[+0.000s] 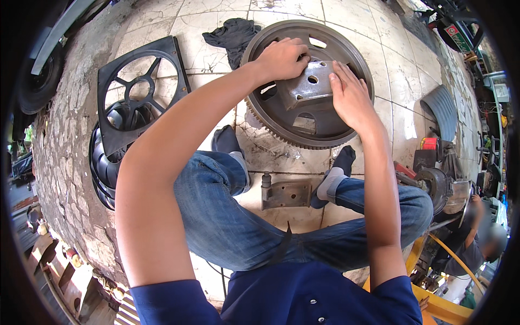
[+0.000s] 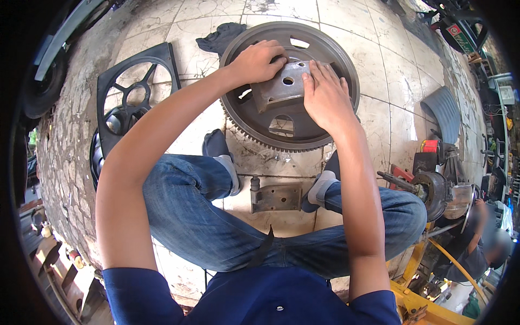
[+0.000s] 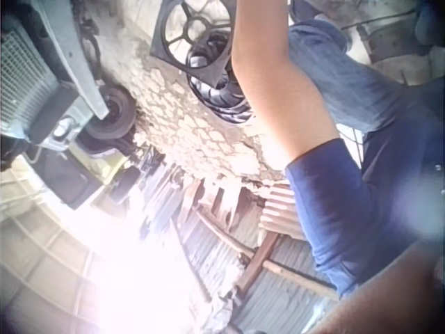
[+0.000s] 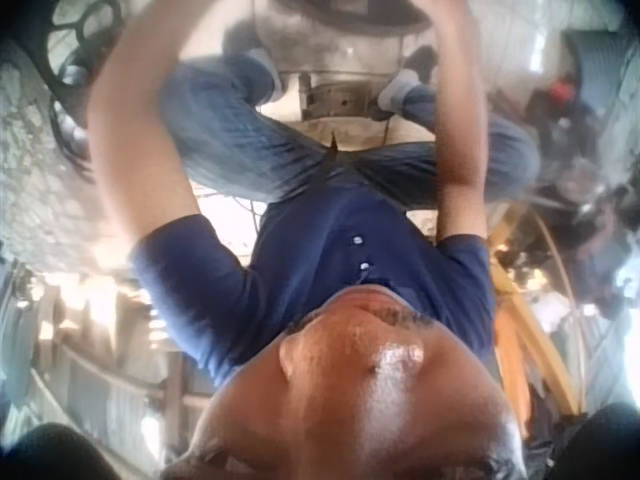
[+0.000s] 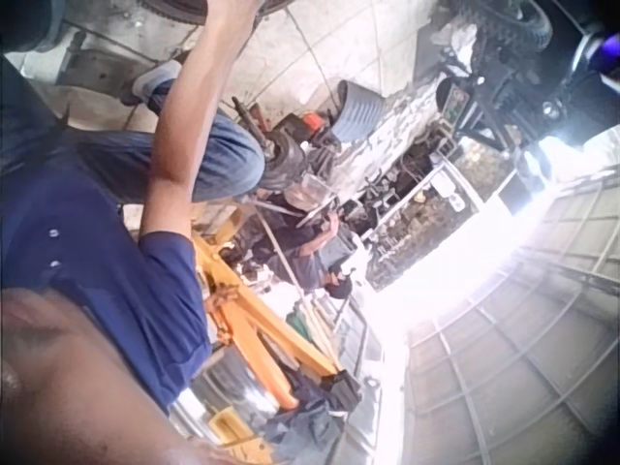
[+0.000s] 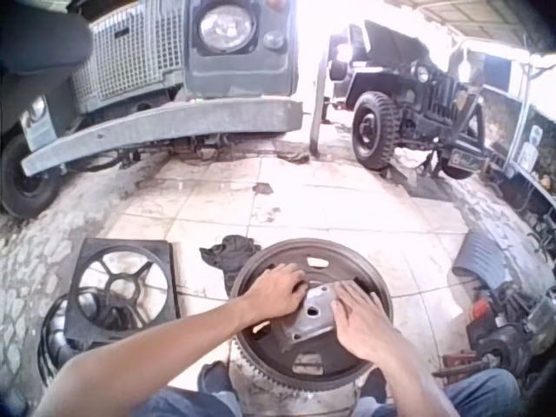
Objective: The person sits on the floor and uses a sanding block to smooth the surface of a circular metal part. They repeatedly rub the sanding block over the face and edges of the part, occasionally flipping it over to work on the other side.
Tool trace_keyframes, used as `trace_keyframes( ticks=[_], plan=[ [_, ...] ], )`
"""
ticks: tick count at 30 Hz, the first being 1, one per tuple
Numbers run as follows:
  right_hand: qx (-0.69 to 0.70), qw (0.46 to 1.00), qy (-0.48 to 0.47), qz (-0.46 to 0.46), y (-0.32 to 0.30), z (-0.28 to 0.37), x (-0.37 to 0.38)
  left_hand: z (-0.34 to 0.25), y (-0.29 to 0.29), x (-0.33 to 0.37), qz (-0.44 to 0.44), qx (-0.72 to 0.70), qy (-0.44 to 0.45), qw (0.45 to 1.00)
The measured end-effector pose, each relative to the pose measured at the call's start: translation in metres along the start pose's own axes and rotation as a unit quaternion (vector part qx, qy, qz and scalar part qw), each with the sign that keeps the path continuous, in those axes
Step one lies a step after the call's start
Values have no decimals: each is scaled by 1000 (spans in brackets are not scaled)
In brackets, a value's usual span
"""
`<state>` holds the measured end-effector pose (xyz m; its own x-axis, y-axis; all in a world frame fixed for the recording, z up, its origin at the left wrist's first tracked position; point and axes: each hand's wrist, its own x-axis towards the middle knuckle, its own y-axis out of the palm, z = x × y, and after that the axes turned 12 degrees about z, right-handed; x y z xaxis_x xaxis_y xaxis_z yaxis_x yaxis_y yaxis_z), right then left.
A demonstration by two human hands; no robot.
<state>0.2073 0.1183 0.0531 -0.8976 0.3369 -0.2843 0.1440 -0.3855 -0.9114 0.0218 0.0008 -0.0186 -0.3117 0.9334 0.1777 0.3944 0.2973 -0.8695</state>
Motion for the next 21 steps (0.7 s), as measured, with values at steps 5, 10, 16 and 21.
trace_keyframes(
  ticks=[5,10,16,21],
  plan=[
    [-40,997,-36,-46,16,-5,-8,-4,-4,-1,20,-7,-8,1000],
    [8,999,-42,-17,4,-8,0,-1,-8,-7,20,68,64,995],
    [25,998,-46,-33,10,-2,-12,-2,-6,-9,11,50,63,997],
    [16,998,-52,-31,11,-11,5,1,-5,-5,20,38,51,998]
  ],
)
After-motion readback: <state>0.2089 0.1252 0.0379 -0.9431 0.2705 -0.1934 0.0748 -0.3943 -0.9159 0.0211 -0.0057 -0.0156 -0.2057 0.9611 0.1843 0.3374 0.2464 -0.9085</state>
